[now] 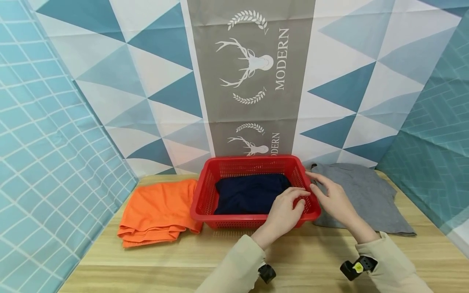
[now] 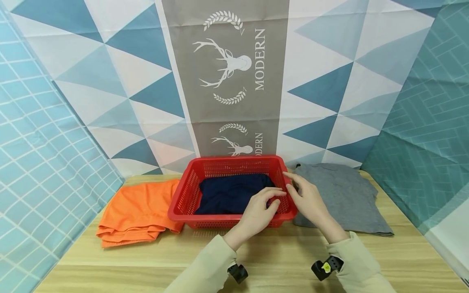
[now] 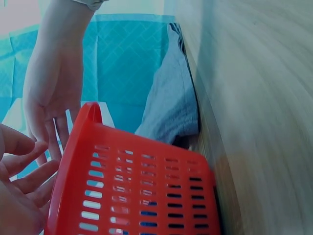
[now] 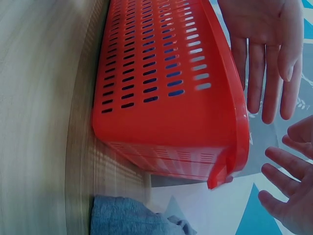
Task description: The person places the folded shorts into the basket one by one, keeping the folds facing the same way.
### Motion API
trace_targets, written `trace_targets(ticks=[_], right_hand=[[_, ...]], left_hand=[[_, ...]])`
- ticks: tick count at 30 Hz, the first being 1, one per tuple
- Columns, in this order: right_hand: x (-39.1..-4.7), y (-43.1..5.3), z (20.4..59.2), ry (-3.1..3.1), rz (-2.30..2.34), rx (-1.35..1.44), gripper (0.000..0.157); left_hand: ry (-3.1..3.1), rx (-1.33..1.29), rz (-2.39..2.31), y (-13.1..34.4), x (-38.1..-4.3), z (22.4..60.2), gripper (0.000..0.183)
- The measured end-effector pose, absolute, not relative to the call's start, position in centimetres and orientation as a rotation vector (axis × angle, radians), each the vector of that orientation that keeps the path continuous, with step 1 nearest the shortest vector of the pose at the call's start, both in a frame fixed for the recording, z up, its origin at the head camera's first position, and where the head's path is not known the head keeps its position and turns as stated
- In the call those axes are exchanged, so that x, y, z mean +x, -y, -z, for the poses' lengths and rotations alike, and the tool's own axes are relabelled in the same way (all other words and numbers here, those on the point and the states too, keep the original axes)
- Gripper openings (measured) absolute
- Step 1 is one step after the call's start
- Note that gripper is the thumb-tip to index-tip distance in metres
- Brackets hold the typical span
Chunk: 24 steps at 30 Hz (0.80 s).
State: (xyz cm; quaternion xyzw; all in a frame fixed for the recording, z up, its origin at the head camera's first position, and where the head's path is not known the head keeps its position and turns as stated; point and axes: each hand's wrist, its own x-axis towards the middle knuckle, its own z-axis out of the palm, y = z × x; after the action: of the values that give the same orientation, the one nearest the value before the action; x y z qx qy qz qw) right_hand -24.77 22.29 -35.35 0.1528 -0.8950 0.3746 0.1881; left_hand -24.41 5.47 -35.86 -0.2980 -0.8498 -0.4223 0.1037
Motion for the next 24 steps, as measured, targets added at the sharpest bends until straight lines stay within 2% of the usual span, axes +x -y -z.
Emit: trace_targets(ticks=[24], right_hand=[[-23.9,-23.9,34.9,2.482,-0.971,0.401,0.04]], left_hand=[[2.546,-0.89,1.333,-7.6,-23.0,35.9,0.041]])
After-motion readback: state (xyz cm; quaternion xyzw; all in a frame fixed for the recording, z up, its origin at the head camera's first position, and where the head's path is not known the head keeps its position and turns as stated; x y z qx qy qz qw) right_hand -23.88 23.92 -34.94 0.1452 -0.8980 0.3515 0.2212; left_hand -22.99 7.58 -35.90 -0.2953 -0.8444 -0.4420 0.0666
